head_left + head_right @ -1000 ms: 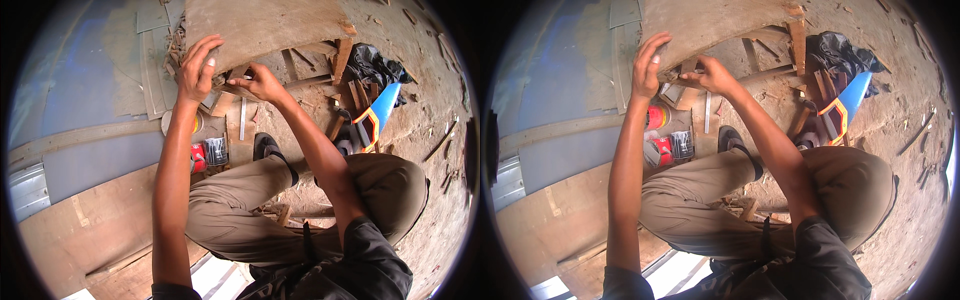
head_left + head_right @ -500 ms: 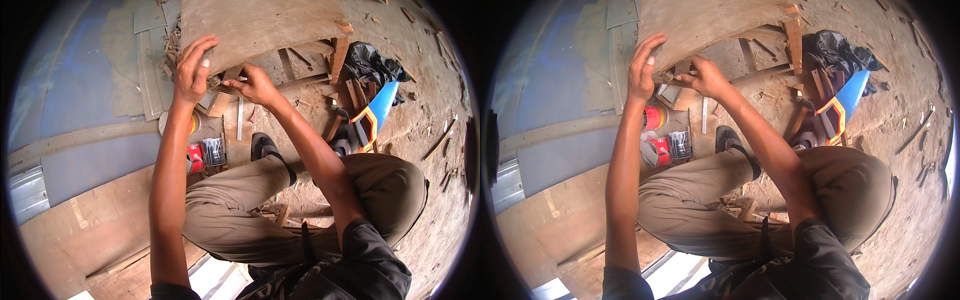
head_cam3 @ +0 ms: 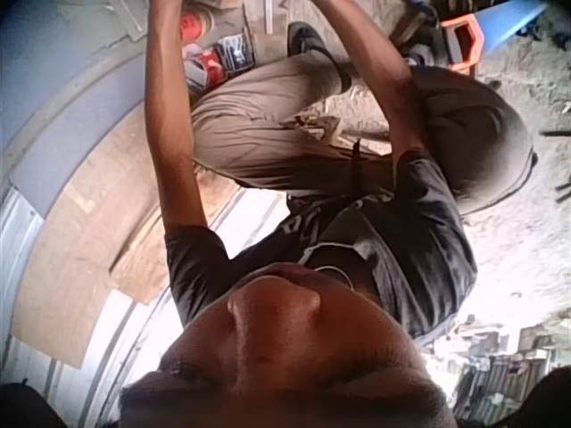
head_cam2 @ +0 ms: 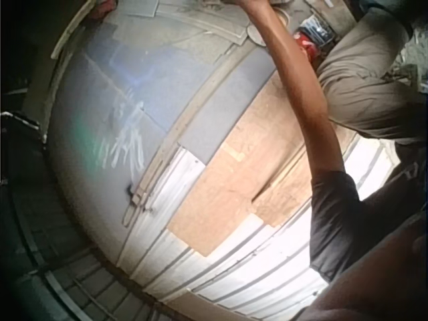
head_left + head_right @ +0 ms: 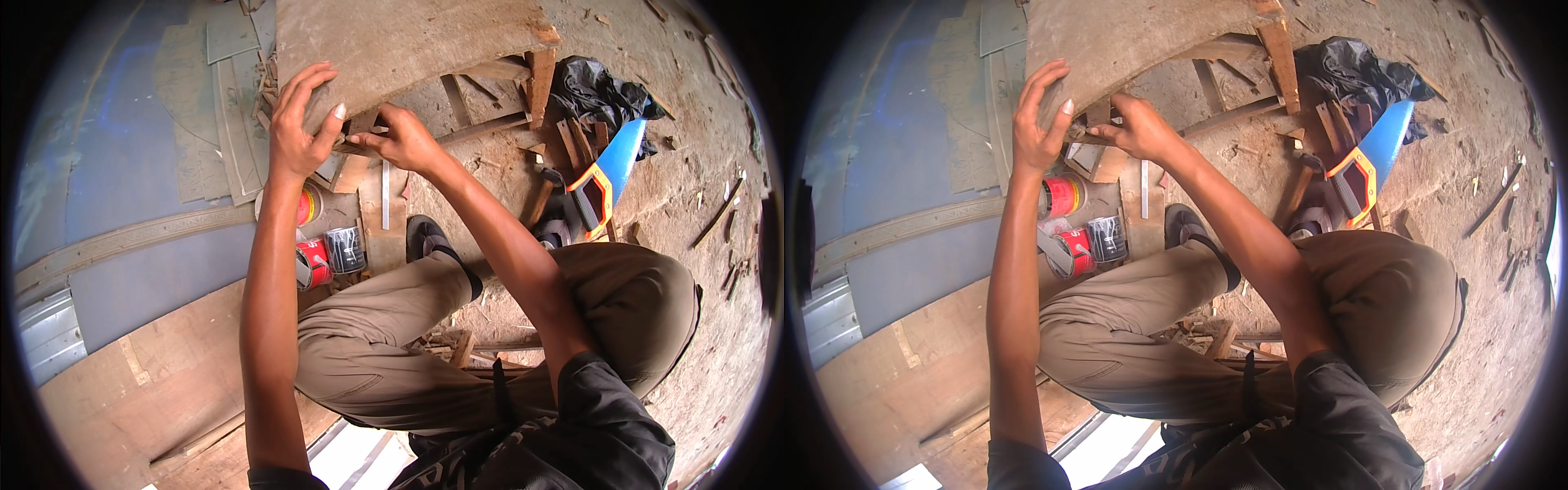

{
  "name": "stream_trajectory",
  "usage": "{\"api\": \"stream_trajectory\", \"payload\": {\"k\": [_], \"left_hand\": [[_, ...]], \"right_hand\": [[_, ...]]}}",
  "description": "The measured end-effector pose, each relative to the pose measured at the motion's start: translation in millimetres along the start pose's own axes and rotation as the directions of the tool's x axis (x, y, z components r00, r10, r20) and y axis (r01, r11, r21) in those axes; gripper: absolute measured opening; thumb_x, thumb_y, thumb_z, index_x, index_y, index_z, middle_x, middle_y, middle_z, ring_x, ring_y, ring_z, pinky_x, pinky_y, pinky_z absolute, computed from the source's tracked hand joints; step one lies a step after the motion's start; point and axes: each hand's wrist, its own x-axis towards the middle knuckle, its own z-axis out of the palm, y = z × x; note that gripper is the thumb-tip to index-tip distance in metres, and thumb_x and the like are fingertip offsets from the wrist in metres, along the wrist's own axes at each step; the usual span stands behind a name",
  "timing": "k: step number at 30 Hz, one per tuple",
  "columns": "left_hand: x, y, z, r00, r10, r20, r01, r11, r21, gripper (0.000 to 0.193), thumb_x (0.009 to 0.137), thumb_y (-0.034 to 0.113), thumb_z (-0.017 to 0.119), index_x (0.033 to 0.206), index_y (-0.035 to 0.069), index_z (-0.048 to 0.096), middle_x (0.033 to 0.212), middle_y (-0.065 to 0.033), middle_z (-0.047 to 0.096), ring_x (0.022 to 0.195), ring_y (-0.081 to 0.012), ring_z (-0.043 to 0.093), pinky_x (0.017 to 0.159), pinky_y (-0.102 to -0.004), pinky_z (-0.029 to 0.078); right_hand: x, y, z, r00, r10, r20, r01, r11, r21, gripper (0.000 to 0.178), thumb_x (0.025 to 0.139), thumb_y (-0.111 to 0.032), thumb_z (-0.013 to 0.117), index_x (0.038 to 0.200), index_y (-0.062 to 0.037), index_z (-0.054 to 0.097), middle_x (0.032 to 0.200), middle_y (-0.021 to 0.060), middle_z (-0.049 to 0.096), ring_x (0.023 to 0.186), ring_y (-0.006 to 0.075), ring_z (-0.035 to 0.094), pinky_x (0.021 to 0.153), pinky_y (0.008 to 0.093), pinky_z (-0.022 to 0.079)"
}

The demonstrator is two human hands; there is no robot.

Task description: The person uses a hand saw to cut a wooden plank and then hammers nails into a wooden stool to secure the plank. The person works on the floor in a cluttered workshop environment.

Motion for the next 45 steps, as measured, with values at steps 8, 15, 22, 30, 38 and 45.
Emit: {"api": "stream_trajectory", "payload": {"k": [8, 15, 22, 30, 38, 45], "left_hand": [[-1, -4, 0, 1.0, 0.009, -0.003, -0.009, 1.0, -0.006, 0.039, 0.084, 0.028, 0.059, 0.113, 0.002, 0.063, 0.123, -0.0165, 0.061, 0.117, -0.0335, 0.056, 0.1, -0.0412, 0.042], [0, -4, -1, 1.0, 0.016, 0.0, -0.016, 1.0, -0.003, 0.039, 0.084, 0.028, 0.058, 0.113, 0.002, 0.063, 0.123, -0.0164, 0.061, 0.117, -0.0332, 0.056, 0.1, -0.0412, 0.042], [0, -3, 0, 1.0, 0.014, -0.003, -0.014, 1.0, -0.001, 0.04, 0.081, 0.026, 0.06, 0.113, 0.002, 0.063, 0.123, -0.017, 0.061, 0.117, -0.0341, 0.057, 0.099, -0.0414, 0.042], [-2, 0, -2, 0.997, 0.058, 0.051, -0.061, 0.996, 0.067, 0.052, 0.075, 0.03, 0.065, 0.12, 0.004, 0.058, 0.128, -0.016, 0.057, 0.118, -0.0349, 0.054, 0.1, -0.0439, 0.041], [-4, 0, -4, 0.993, 0.059, 0.102, -0.074, 0.986, 0.152, 0.059, 0.075, 0.035, 0.062, 0.126, 0.006, 0.054, 0.133, -0.0142, 0.053, 0.122, -0.0345, 0.05, 0.103, -0.0451, 0.038], [-4, -5, -3, 0.993, 0.064, 0.095, -0.075, 0.991, 0.11, 0.059, 0.082, 0.045, 0.053, 0.125, 0.004, 0.055, 0.133, -0.0156, 0.053, 0.122, -0.0347, 0.051, 0.103, -0.0449, 0.037]], "right_hand": [[-1, 3, 3, 1.0, -0.028, -0.009, 0.028, 0.999, 0.025, 0.035, 0.08, -0.02, 0.078, 0.097, 0.0056, 0.061, 0.086, 0.0174, 0.068, 0.076, 0.0166, 0.063, 0.064, 0.0338, 0.05], [-5, 28, 18, 1.0, 0.013, -0.019, -0.011, 0.993, 0.122, 0.033, 0.085, -0.01, 0.073, 0.112, 0.0034, 0.059, 0.1, 0.0126, 0.069, 0.093, 0.0159, 0.064, 0.081, 0.0332, 0.054], [-6, 27, 19, 1.0, 0.03, -0.008, -0.028, 0.981, 0.194, 0.032, 0.086, -0.009, 0.072, 0.113, 0.0025, 0.059, 0.103, 0.0124, 0.069, 0.096, 0.0154, 0.064, 0.084, 0.0335, 0.054], [-7, 21, 14, 0.999, 0.048, 0.001, -0.047, 0.981, 0.189, 0.031, 0.086, -0.009, 0.072, 0.112, 0.0032, 0.06, 0.103, 0.0128, 0.069, 0.094, 0.0155, 0.064, 0.08, 0.0327, 0.055], [-7, 20, 13, 1.0, 0.016, -0.002, -0.015, 0.983, 0.184, 0.03, 0.085, -0.008, 0.072, 0.111, 0.0033, 0.061, 0.101, 0.012, 0.069, 0.093, 0.0151, 0.064, 0.079, 0.0312, 0.054], [-4, 24, 9, 0.999, 0.045, -0.003, -0.043, 0.97, 0.238, 0.03, 0.084, -0.007, 0.073, 0.11, 0.003, 0.061, 0.103, 0.0111, 0.07, 0.094, 0.0143, 0.064, 0.081, 0.0302, 0.054]]}}
